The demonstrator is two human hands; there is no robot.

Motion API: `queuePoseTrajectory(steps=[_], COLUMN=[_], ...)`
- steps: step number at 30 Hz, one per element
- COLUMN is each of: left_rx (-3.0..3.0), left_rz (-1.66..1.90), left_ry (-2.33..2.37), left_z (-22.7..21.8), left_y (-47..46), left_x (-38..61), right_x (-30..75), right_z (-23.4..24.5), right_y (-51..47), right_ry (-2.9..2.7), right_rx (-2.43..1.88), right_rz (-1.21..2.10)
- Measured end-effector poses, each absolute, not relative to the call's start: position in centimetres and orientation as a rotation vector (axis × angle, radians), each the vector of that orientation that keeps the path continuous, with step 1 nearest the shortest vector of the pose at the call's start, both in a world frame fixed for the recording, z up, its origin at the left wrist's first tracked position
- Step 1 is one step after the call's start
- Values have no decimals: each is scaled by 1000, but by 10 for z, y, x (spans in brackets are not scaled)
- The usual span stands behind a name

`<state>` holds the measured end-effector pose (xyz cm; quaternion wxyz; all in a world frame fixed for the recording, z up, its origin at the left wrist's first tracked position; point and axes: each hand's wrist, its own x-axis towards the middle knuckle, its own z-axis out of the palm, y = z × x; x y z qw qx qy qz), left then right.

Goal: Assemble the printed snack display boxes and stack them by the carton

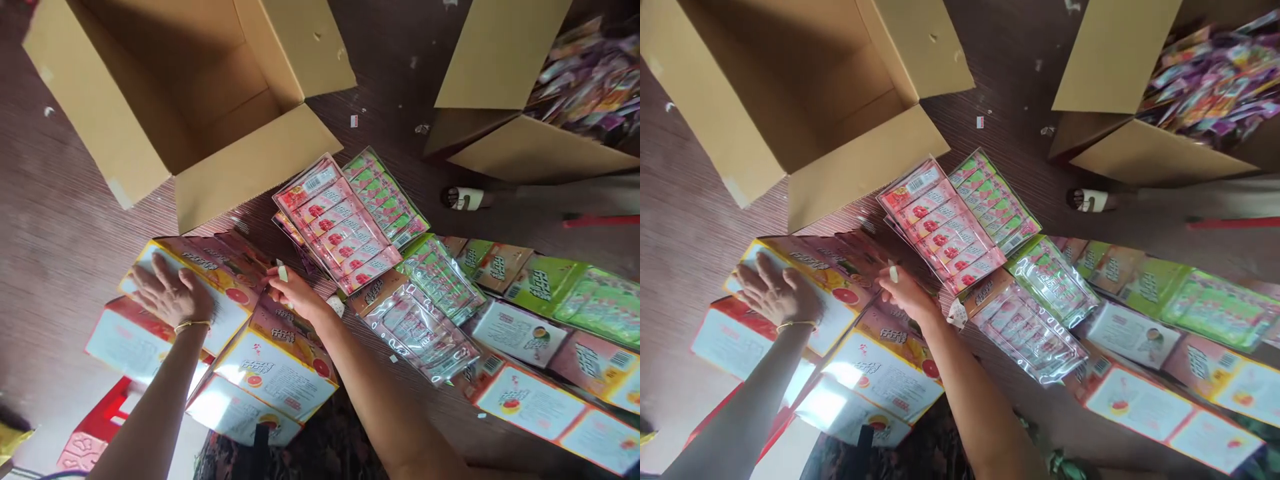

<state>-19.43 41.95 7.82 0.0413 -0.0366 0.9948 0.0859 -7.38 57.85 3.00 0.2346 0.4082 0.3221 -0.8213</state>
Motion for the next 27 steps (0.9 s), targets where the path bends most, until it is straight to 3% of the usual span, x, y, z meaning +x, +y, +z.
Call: queuePoseTrajectory(steps=[7, 14, 21, 27], left_rx=[-126, -134, -142, -131], left_rz=[210, 233, 252, 236], left_ry=[3020, 2996, 2994, 3011], left_z=[77, 76, 75, 70], left_y=[430, 425, 424, 423], left_x=[-203, -201, -201, -201], right_x=[-74, -73, -66, -72], right_z=[50, 69, 56, 45], right_y=[585, 588, 578, 571], right_ry=[576, 1044, 601, 390], right_rx=[1135, 1194, 1049, 1034], right_rz=[-2444, -2171, -2564, -2633])
